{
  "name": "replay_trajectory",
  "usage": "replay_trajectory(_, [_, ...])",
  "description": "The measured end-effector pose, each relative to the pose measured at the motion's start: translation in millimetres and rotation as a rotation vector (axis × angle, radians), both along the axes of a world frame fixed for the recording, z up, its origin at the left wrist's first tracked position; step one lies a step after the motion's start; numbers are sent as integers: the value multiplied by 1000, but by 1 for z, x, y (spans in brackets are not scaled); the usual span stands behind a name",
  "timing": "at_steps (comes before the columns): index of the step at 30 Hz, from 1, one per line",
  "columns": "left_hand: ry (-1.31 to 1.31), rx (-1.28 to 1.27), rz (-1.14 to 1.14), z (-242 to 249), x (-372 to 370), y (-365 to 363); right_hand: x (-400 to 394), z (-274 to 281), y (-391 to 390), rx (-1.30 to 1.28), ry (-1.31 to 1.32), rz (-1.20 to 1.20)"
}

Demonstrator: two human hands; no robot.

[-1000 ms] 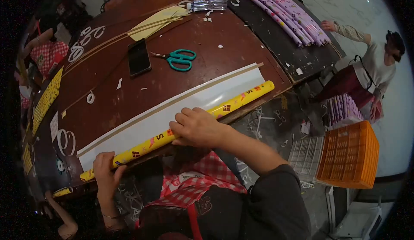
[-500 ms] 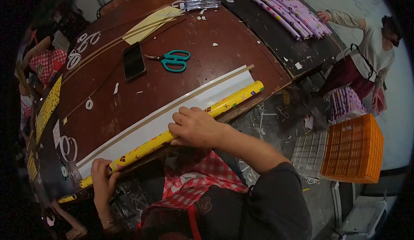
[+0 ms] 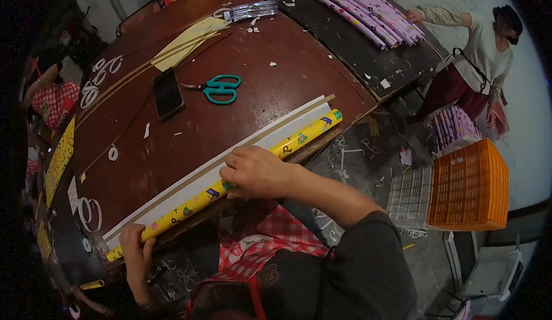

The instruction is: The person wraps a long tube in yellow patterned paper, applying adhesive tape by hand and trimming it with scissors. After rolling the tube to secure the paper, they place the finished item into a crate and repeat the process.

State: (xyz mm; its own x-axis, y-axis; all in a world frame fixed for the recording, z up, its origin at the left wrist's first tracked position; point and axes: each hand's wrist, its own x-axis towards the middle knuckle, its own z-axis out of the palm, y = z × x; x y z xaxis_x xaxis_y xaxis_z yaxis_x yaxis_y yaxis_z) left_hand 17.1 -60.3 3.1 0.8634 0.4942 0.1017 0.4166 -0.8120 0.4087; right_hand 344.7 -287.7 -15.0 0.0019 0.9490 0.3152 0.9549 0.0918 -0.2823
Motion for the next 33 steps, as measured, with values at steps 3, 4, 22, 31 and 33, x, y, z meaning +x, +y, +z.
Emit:
replay_trajectory(3, [-40,124,-11,-5,2,-1,0,0,0,70,-25,2])
replay_trajectory(4, [-57,118,2,-7,1,-3,-1,0,-1,95,-33,-7])
replay_trajectory(22, [-19,109,32,-11,-4,7,0,-4,-1,134,-40,-4])
replay_trajectory(31, [3,144,-36,-14,-9,14,1,-1,-1,106,-54,7])
replay_trajectory(33, [1,162,-45,-14,-9,15,1,-1,-2,98,-50,1])
